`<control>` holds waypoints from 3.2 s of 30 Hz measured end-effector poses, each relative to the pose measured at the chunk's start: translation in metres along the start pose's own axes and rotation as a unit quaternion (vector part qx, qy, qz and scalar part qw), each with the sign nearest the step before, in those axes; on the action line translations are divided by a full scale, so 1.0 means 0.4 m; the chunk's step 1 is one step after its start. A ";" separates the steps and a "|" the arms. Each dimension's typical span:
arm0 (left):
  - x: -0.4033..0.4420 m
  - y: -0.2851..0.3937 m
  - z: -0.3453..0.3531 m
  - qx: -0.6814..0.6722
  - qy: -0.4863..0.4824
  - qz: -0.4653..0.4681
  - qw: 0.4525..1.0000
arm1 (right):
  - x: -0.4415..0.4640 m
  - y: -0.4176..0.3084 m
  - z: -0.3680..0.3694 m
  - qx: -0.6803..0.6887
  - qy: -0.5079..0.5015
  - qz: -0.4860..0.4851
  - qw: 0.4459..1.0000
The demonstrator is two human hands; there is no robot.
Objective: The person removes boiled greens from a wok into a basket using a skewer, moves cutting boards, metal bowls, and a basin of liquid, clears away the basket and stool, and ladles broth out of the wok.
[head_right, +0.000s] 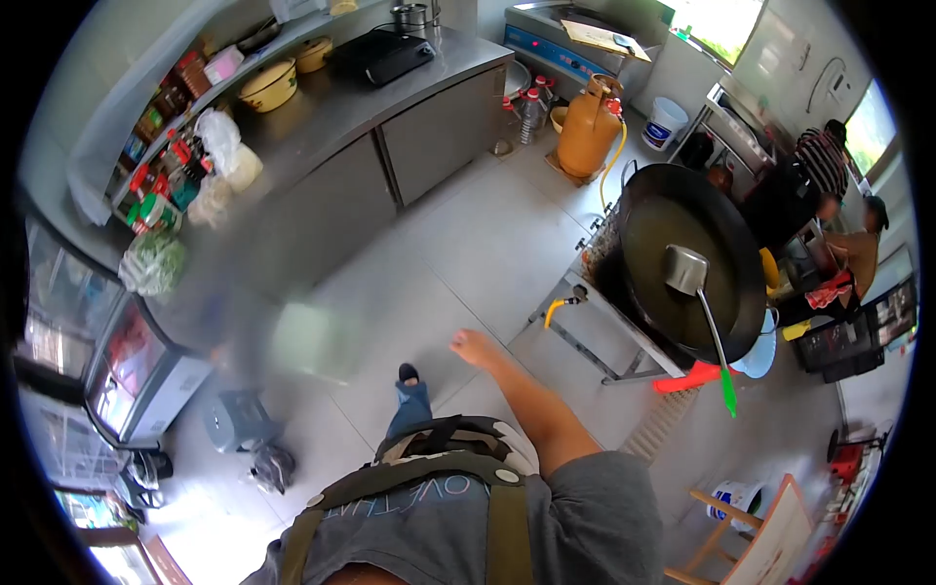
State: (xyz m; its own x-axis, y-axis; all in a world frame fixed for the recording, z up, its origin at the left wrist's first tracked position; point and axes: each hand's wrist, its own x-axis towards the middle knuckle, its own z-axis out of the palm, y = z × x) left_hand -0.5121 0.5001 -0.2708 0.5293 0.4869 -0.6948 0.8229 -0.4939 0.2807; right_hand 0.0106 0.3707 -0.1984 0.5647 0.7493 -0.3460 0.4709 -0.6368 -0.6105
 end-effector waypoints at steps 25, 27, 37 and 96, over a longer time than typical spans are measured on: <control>1.496 1.225 -0.913 -0.113 -0.164 0.104 0.975 | 0.880 0.357 -0.605 0.030 0.037 0.257 0.965; 1.485 1.314 -0.971 -0.157 -0.140 0.063 0.976 | 0.978 0.314 -0.768 0.106 0.095 0.256 0.956; 2.023 1.700 -1.113 -0.161 -0.186 -0.011 0.969 | 1.245 0.619 -1.049 0.322 0.183 0.363 0.855; 1.951 3.030 -1.307 -0.613 0.327 -0.046 0.717 | 1.877 1.439 -2.524 0.197 0.295 0.136 0.925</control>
State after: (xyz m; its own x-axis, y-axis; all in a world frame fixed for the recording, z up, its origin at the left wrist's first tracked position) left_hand 1.0063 0.6582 -0.1266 0.1149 0.9087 -0.4012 0.2106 0.3725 0.9038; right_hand 1.3899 0.3831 -0.0904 0.9521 0.2684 -0.1468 0.0399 -0.5847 -0.8103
